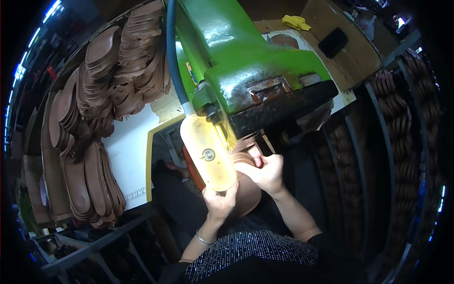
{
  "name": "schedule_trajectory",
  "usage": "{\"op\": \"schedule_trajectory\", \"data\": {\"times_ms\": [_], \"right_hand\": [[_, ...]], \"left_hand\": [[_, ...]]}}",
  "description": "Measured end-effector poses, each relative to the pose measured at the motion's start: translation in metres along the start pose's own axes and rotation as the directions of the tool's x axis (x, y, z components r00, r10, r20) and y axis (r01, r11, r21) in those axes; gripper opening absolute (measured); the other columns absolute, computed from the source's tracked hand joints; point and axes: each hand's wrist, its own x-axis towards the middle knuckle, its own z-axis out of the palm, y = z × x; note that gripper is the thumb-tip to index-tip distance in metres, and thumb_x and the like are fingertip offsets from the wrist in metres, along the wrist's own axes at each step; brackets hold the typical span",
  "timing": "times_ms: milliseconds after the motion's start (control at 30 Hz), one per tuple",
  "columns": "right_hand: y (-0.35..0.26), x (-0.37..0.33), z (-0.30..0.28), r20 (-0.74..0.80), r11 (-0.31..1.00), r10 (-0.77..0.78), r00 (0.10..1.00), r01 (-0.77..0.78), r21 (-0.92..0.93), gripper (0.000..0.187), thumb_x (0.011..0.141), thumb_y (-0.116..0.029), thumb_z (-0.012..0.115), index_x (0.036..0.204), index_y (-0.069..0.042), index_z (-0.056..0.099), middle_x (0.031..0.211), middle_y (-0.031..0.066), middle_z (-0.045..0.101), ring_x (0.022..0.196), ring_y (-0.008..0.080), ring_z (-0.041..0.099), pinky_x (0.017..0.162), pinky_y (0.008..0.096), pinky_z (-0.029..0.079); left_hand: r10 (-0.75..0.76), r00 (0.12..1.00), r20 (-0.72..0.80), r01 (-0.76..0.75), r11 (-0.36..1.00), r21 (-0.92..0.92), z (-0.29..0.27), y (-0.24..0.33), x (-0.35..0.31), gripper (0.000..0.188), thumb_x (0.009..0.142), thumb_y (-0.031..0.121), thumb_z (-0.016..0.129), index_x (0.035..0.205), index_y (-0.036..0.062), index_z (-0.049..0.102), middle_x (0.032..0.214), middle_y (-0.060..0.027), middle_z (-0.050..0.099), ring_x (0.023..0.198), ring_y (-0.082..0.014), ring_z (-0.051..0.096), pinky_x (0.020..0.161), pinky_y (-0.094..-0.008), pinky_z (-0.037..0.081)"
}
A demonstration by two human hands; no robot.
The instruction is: The recorder is using a stamping machine to mark or size shoe insoles in a manufacturing environment.
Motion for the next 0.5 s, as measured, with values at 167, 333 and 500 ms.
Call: {"op": "schedule_trajectory", "data": {"times_ms": [167, 333, 500], "right_hand": [[-0.002, -0.002, -0.014, -0.123, 0.994, -0.048, 0.991, 0.060, 0.093, 0.033, 0.070, -0.006, 0.078, 0.081, -0.005, 0.047, 0.065, -0.0036, 0.049, 0.054, 0.0009, 0.042, 0.049, 0.0148, 0.037], [-0.005, 0.000, -0.012, -0.058, 0.998, -0.004, 0.998, 0.007, 0.057, 0.035, 0.066, -0.009, 0.081, 0.078, -0.006, 0.048, 0.065, -0.0034, 0.048, 0.053, 0.0006, 0.040, 0.047, 0.0153, 0.034], [-0.030, 0.016, 0.001, 0.081, 0.991, -0.117, 0.990, 0.122, -0.058, 0.037, 0.065, -0.014, 0.083, 0.076, -0.006, 0.048, 0.058, -0.0026, 0.045, 0.049, 0.0027, 0.039, 0.044, 0.0186, 0.034]], "left_hand": [[0.098, 0.995, -0.022, -0.098, 0.995, 0.016, 0.018, -0.005, 0.028, 0.018, 0.083, 0.004, 0.064, 0.097, -0.0008, 0.054, 0.083, -0.0044, 0.062, 0.069, -0.0060, 0.057, 0.064, -0.0166, 0.045], [0.004, 0.988, -0.153, -0.015, 0.997, -0.073, 0.020, -0.001, 0.025, 0.012, 0.084, 0.004, 0.060, 0.093, -0.0005, 0.052, 0.079, -0.0022, 0.057, 0.066, -0.0047, 0.051, 0.061, -0.0164, 0.041], [0.048, 0.942, -0.332, -0.083, 0.992, -0.094, 0.011, -0.005, 0.018, 0.021, 0.087, 0.008, 0.054, 0.103, -0.0057, 0.050, 0.093, -0.0126, 0.061, 0.082, -0.0149, 0.059, 0.078, -0.0253, 0.047]]}}
